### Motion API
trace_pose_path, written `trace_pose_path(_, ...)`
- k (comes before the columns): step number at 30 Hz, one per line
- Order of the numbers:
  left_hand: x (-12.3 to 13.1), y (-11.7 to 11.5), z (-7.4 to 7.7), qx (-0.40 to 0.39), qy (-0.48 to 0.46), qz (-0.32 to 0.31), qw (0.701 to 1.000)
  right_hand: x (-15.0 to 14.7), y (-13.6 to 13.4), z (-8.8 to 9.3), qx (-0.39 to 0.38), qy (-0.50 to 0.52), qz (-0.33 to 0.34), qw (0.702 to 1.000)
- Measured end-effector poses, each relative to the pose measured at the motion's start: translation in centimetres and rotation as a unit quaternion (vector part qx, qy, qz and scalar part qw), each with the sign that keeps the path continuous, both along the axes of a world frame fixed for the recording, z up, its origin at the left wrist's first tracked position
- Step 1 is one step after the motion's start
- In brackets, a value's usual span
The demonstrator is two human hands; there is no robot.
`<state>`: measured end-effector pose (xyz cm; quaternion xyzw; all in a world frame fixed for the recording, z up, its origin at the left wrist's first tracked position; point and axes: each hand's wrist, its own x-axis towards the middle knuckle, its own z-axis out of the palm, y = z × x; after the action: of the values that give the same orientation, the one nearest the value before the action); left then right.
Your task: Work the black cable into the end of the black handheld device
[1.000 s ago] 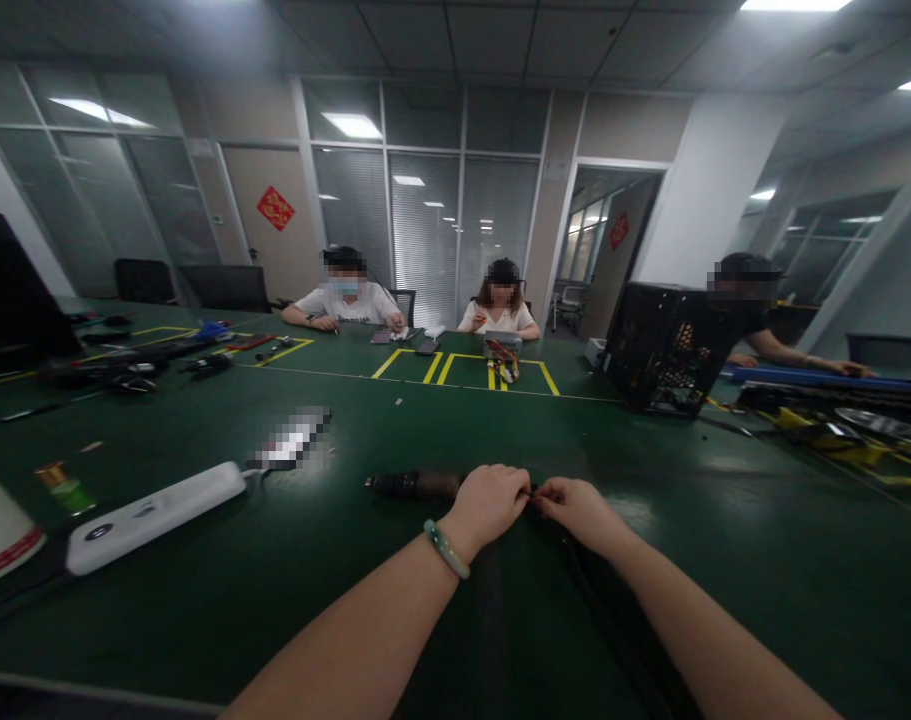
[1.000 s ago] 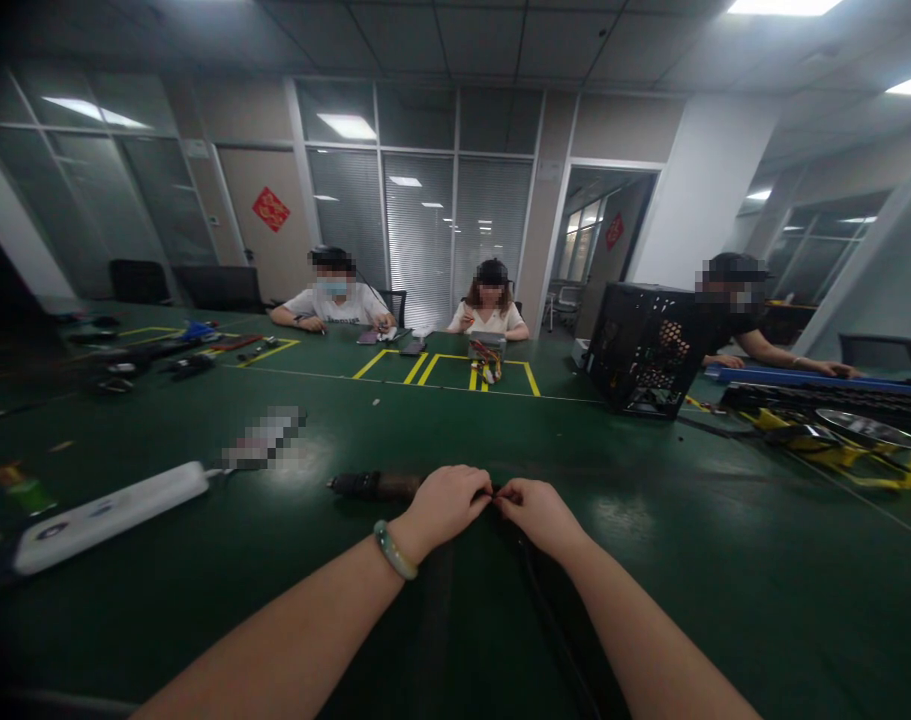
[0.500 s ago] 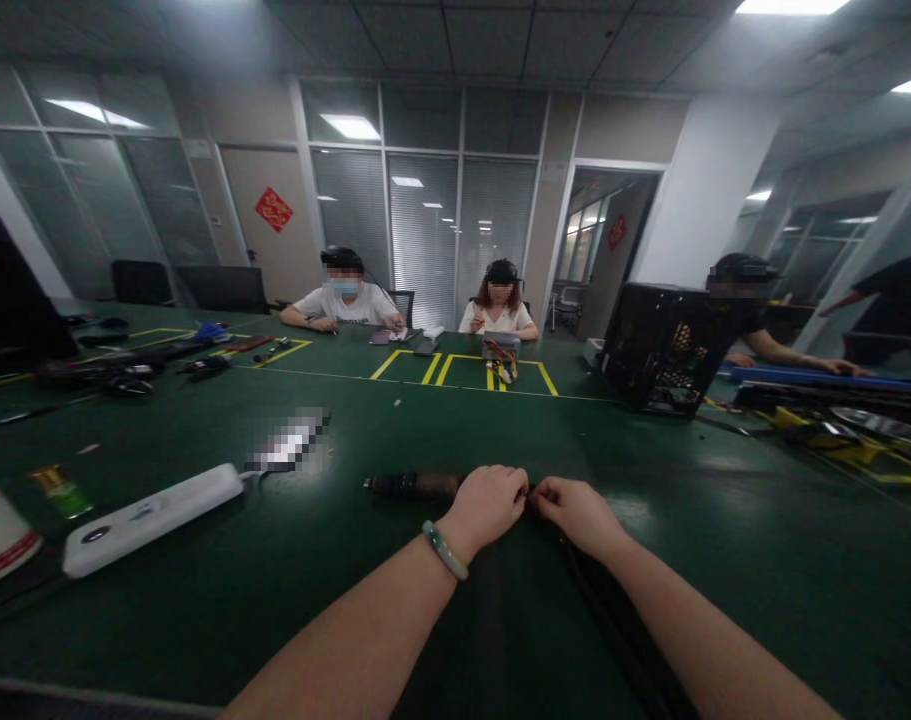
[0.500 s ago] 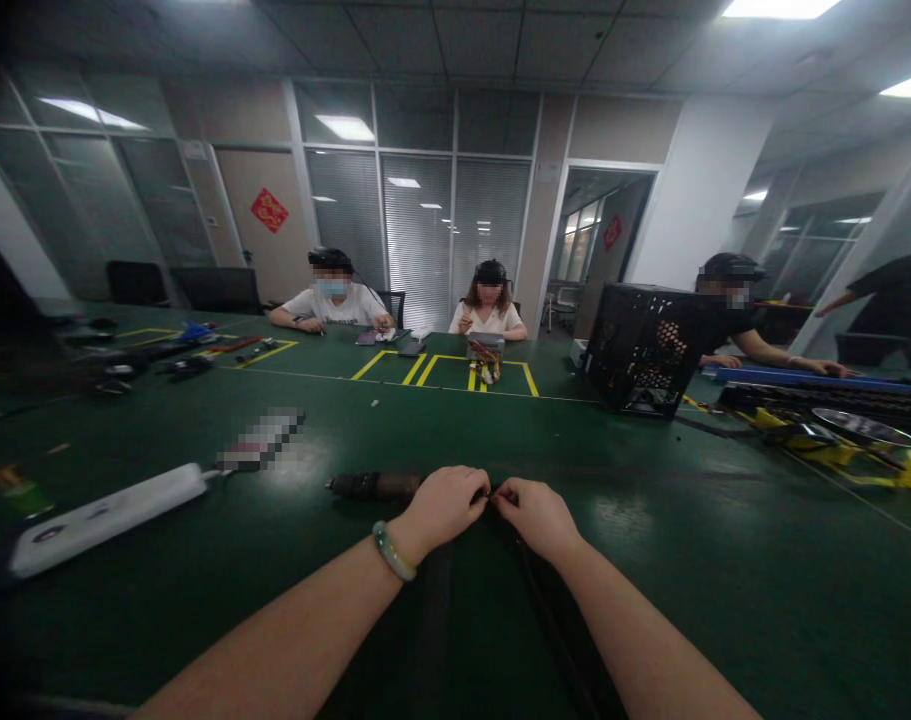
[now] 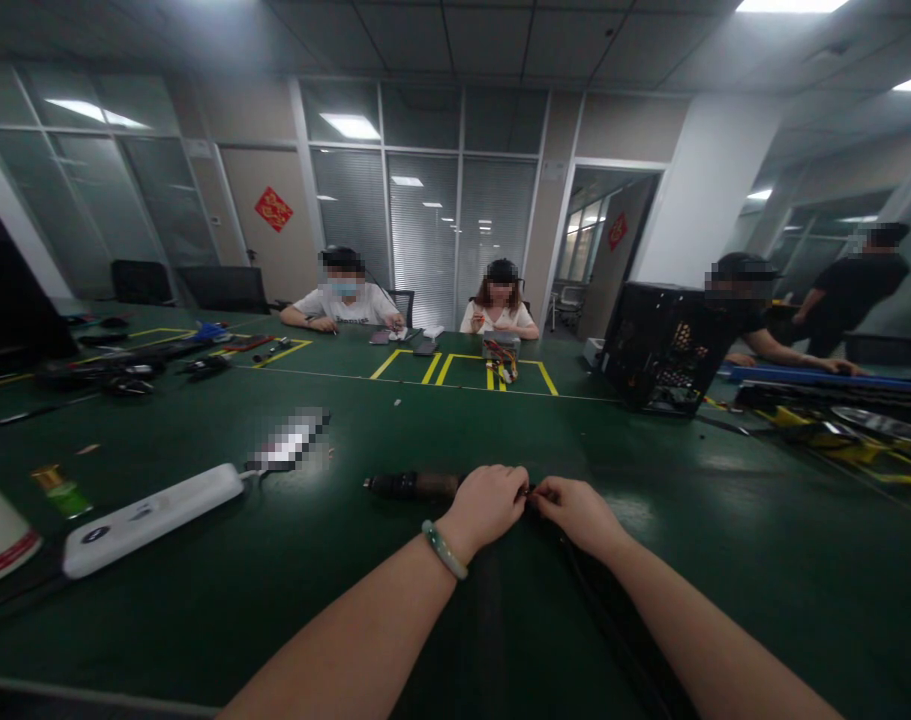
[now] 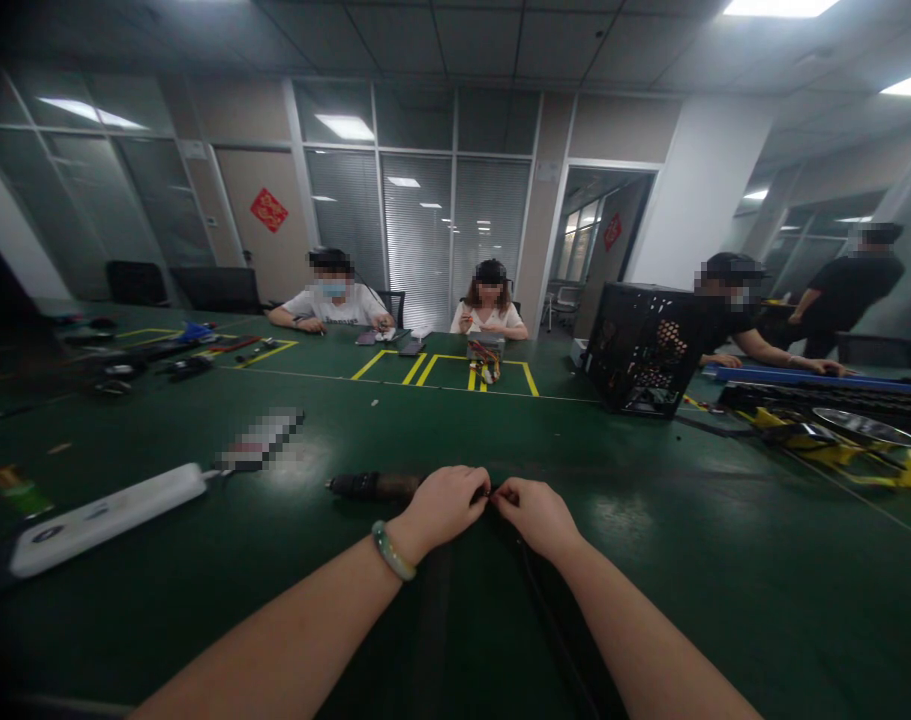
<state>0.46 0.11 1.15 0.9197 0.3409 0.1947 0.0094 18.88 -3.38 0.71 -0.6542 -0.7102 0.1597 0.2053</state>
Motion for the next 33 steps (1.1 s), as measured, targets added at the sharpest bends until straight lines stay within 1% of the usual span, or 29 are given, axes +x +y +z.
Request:
trace_pose_path(11,0.04,0.2,-0.19,0.003,-0.007,-0.015,1.0,0.1,0.04,-0.18,-0.001,0.006,0.005,1.0)
trace_pose_path(19,-0.03,-0.32,0.46,0.004,0.017,0.005,1.0,0.28,0.3,-0.45,-0.001,0.016,0.012,1.0)
trace_pose_path(27,0.2,0.16,-0.13,0.012,0.002,-0.004,1.0,0.15,0.09,-0.15,-0.004,0.011,0.007,1.0)
trace_pose_path(33,-0.04,-0.18,0.24,-0.003,0.007,0.002,1.0,0.22,0.07,-0.06,-0.009,0.01,0.007,1.0)
